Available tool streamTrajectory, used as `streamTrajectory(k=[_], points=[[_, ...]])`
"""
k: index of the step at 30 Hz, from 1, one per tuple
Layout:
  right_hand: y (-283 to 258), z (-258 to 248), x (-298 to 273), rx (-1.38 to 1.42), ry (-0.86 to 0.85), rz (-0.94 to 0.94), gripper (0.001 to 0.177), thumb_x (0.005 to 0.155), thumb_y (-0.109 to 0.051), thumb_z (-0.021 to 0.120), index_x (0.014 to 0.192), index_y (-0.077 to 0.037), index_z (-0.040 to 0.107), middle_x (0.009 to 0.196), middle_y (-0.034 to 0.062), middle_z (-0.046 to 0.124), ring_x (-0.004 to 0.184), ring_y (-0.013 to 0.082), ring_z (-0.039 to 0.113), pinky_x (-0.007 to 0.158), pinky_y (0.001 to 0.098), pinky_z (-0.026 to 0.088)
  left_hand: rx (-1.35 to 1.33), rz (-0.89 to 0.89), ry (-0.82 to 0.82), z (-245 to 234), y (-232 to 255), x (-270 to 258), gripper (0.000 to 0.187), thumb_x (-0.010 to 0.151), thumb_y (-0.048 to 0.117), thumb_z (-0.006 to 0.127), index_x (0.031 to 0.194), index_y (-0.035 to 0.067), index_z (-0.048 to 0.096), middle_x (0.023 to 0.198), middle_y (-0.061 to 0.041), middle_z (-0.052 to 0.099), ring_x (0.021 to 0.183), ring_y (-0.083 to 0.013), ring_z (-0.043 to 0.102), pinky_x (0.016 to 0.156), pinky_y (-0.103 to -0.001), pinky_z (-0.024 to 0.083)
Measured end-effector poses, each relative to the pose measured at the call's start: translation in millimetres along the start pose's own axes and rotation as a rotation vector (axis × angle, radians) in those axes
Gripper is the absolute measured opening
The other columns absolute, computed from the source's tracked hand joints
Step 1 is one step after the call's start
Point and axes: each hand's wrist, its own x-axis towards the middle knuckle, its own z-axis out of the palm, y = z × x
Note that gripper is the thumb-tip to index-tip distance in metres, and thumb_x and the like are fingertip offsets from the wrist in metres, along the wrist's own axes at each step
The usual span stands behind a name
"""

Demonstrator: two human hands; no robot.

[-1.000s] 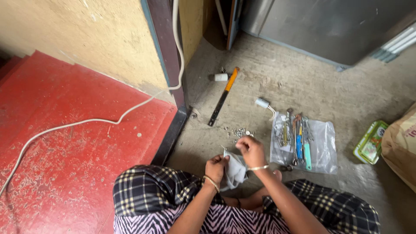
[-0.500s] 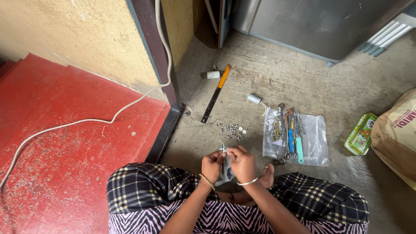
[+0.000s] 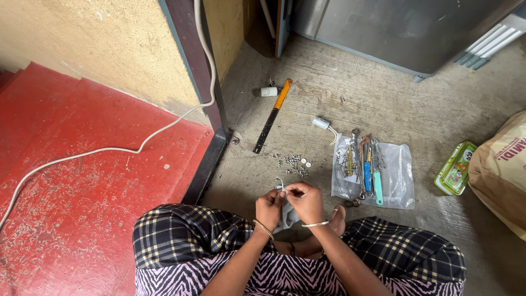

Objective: The person sits on the floor and assembles small metal lock components by hand. They pick up individual parts from a pile on the floor and fit them together, occasionally using a white cloth to handle the pieces.

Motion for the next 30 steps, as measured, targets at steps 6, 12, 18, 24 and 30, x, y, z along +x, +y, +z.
streamTrajectory(k=[6,12,18,24,30], points=[[10.0,1.8,-0.5,0.01,0.038,0.065,0.008,0.079,0.0,0.076,0.086,-0.002,0.08,0.08,0.0046,0.08,0.069,0.0075,0.073,0.064,0.0232,0.058,0.018,-0.037,-0.032,1.8,-2.0,0.8,0.021,0.093,0.017,0.07,0.105,0.001,0.077,0.069,-0.018,0.069,0.06,-0.0112,0.059,0.062,-0.032,0.052],[16.1,1.4,1.9,-0.001,0.056,0.058,0.007,0.079,0.0,0.076,0.085,-0.001,0.08,0.078,0.005,0.08,0.068,0.0078,0.073,0.064,0.0234,0.058,-0.029,0.038,-0.053,0.0,-1.6,0.4,0.02,0.094,0.015,0.068,0.105,0.0,0.076,0.072,-0.016,0.07,0.062,-0.0095,0.06,0.064,-0.031,0.052],[26.8,1.5,7.6,0.021,0.028,0.118,0.01,0.078,0.0,0.077,0.087,-0.001,0.08,0.078,0.0056,0.08,0.068,0.008,0.072,0.064,0.0238,0.057,-0.042,-0.01,-0.074,-2.0,-2.1,1.0,0.021,0.094,0.015,0.068,0.106,0.001,0.076,0.065,-0.014,0.067,0.062,-0.0081,0.053,0.062,-0.03,0.051],[16.0,-3.5,5.0,-0.007,0.024,0.098,0.012,0.077,0.001,0.077,0.089,-0.001,0.081,0.081,0.0061,0.08,0.069,0.0067,0.072,0.065,0.023,0.058,-0.016,-0.034,-0.096,-1.6,-1.6,2.1,0.02,0.095,0.017,0.068,0.101,0.0,0.077,0.068,-0.013,0.07,0.061,-0.0085,0.057,0.061,-0.032,0.052],[10.2,-5.3,4.6,-0.048,0.049,0.16,0.015,0.08,0.003,0.075,0.093,0.001,0.08,0.085,0.0066,0.081,0.068,0.0105,0.072,0.062,0.0243,0.056,-0.029,-0.014,-0.13,-6.1,2.4,3.8,0.019,0.094,0.016,0.068,0.105,0.002,0.077,0.077,-0.011,0.075,0.066,-0.0072,0.066,0.067,-0.03,0.055]])
